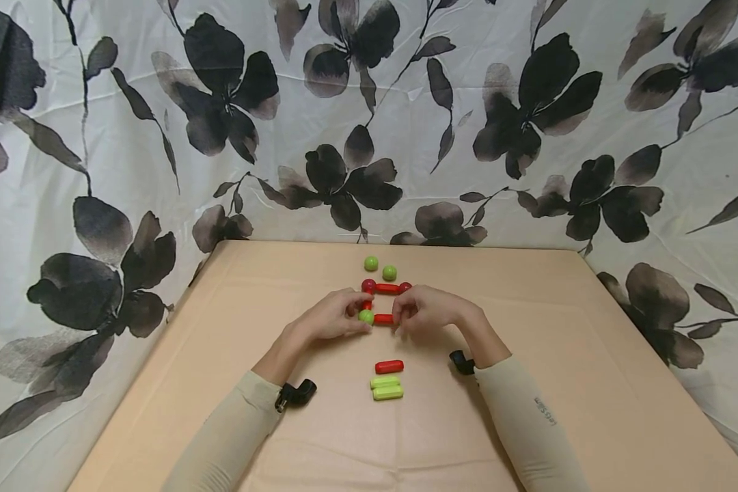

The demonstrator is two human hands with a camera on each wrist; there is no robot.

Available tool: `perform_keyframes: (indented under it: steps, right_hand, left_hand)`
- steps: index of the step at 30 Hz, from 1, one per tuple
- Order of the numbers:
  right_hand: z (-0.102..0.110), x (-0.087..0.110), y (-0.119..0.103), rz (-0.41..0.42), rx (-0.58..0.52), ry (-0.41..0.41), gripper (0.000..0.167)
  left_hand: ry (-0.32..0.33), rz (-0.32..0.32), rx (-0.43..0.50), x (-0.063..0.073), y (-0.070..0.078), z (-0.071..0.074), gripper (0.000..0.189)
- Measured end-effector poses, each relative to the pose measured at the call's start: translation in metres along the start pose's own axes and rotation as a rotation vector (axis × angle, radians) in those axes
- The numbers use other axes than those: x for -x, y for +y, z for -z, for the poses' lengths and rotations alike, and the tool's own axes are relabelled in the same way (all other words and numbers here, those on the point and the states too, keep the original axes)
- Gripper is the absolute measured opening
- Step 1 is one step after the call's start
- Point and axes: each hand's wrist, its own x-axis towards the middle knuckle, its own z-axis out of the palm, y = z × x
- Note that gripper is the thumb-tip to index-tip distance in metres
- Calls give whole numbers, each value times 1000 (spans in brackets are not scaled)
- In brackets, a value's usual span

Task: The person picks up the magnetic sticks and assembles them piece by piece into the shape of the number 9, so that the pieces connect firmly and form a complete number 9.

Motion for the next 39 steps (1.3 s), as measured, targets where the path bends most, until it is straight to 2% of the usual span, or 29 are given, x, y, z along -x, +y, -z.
perform_keyframes:
  steps: [4, 9, 12, 16, 19, 22, 25, 28, 31, 33, 36, 39]
  right_hand:
    - [-16, -6, -17, 7, 28, -153, 16]
    - [-29, -13, -27, -19, 79, -204, 21]
    - [-32, -17, -27, -25, 132, -178, 16]
    - [-34, -20, -24, -50, 218, -107, 18]
    - [-34, -20, -22, -68, 223, -88, 20]
    - [-30, -18, -20, -40, 184, -73, 19]
    - [-19, -14, -14, 10, 97, 0, 16]
    - [-6, -10, -4, 34, -51, 157, 17]
    - [4, -6, 7, 3, -218, 334, 20]
    - [8, -4, 15, -36, -333, 418, 23]
    - [10, -4, 25, -98, -444, 484, 26]
    - [10, -4, 33, -144, -491, 497, 25]
  left_hand:
    - [5, -3, 1, 0, 1, 1, 66]
    - [2, -5, 1, 0, 1, 3, 66]
    - [1, -8, 2, 0, 1, 3, 66]
    - [4, -8, 7, 0, 1, 3, 66]
    - [-1, 0, 4, 0, 1, 2, 66]
    - [-3, 5, 4, 0, 2, 1, 66]
    - [1, 3, 4, 0, 2, 1, 66]
    - [1, 3, -2, 0, 2, 1, 66]
    - [-7, 7, -9, 0, 2, 1, 67]
    - [-14, 13, -10, 1, 1, 1, 68]
    - [-17, 17, -1, 1, 0, 0, 68]
    - [-14, 15, 10, 0, 0, 0, 68]
